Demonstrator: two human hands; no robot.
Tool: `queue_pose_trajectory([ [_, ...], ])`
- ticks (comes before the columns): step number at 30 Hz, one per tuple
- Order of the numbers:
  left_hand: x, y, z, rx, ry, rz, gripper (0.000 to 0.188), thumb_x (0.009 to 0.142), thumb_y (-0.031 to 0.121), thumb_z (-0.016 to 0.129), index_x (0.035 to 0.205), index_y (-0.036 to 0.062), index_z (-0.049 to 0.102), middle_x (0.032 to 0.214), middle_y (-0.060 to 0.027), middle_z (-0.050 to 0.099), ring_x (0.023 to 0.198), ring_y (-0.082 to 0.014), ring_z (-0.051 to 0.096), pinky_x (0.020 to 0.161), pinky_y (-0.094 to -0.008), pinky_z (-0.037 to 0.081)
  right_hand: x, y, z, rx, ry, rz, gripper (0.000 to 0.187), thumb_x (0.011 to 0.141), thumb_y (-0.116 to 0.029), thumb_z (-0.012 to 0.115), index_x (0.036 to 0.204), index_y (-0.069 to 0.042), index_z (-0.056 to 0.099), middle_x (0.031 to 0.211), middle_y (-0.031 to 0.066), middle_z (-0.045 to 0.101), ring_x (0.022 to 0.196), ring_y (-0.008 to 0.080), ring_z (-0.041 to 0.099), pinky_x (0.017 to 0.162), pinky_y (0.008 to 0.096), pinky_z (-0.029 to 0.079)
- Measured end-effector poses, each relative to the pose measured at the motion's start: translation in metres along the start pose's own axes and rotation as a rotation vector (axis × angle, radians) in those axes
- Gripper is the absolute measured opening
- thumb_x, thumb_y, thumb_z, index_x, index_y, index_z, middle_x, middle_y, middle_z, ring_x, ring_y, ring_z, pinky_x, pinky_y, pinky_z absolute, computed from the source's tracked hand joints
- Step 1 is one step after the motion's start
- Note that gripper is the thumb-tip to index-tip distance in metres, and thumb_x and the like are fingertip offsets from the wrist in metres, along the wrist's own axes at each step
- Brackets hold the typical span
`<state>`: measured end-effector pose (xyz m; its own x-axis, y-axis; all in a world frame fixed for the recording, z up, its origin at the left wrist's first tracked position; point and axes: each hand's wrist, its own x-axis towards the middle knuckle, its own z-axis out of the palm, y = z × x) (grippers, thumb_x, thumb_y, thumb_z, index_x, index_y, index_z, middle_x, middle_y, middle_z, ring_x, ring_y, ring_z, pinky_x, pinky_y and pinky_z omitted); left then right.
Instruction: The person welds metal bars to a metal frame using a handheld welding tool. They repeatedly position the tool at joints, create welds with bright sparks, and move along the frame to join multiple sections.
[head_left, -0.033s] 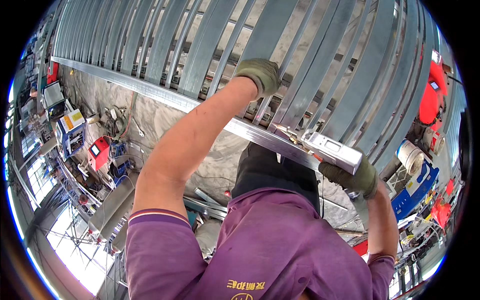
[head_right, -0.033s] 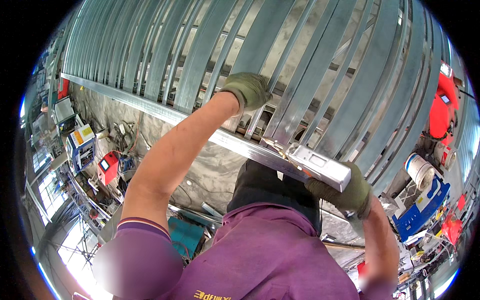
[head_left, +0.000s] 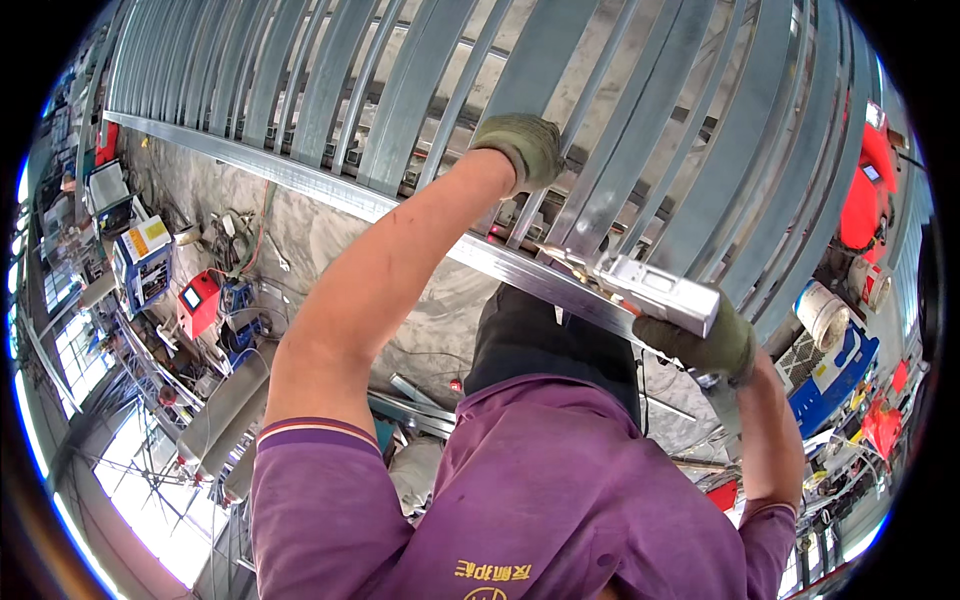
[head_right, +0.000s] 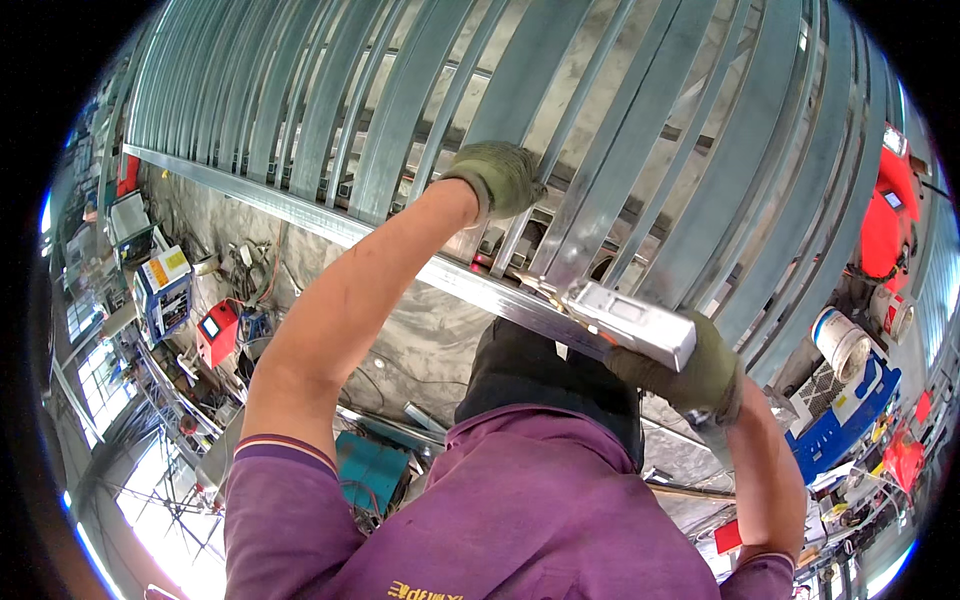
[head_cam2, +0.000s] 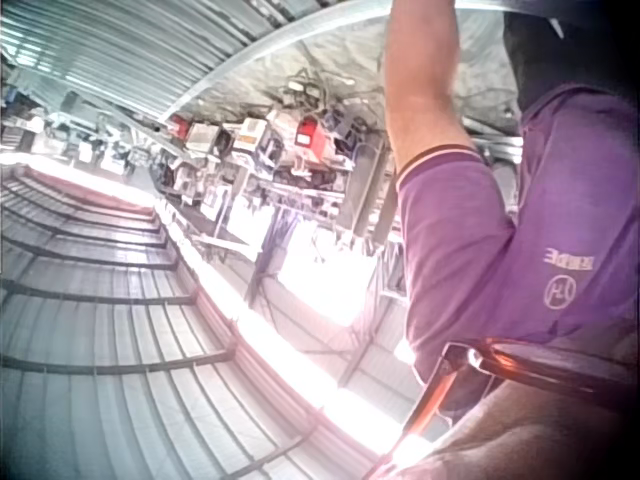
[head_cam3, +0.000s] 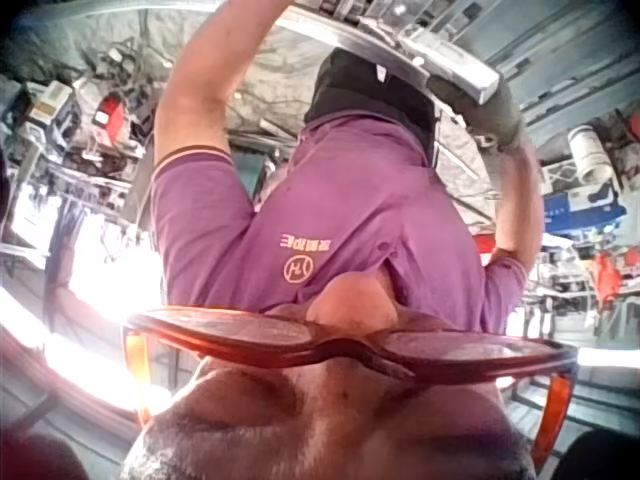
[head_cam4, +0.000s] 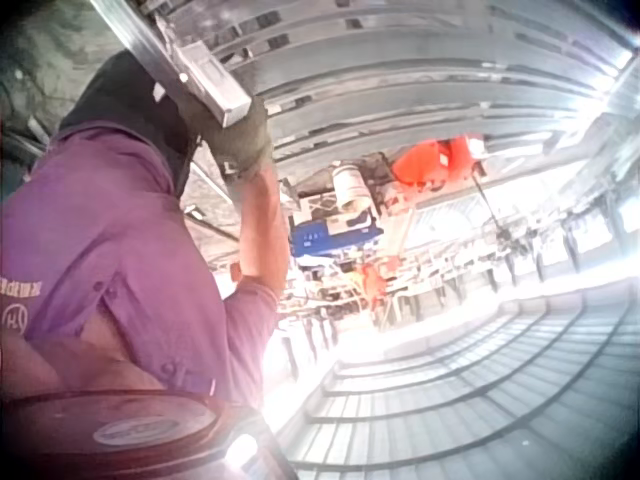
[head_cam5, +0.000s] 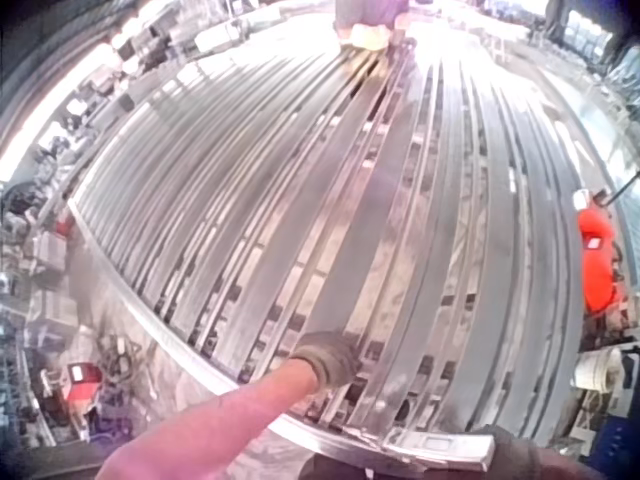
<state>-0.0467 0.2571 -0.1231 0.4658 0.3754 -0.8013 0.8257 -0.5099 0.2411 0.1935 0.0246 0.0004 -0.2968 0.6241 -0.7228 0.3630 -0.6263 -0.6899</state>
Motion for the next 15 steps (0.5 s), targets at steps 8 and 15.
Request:
queue_pose_trajectory([
  [8,0.006,-0.001,-0.004,-0.012,-0.003,0.009,0.051,0.109,0.047,0.066,0.135,0.0056,0.082,0.135,-0.0203,0.081,0.125,-0.0404,0.077,0.111,-0.0523,0.058,0.065,0.001,0.006,0.125,-0.127,0.061,0.062,0.099,-0.034,0.094,0.151,-0.008,0.074,0.134,0.0129,0.084,0.121,0.0188,0.077,0.106,0.0353,0.061],
  [15,0.002,-0.001,-0.004,-0.030,0.025,0.013,0.052,0.108,0.049,0.069,0.131,0.0045,0.083,0.133,-0.0207,0.082,0.128,-0.0381,0.077,0.112,-0.0518,0.058,0.074,-0.004,0.003,0.147,-0.194,0.149,0.061,0.097,-0.034,0.096,0.149,-0.008,0.075,0.128,0.0106,0.085,0.115,0.0172,0.077,0.102,0.0340,0.062],
])
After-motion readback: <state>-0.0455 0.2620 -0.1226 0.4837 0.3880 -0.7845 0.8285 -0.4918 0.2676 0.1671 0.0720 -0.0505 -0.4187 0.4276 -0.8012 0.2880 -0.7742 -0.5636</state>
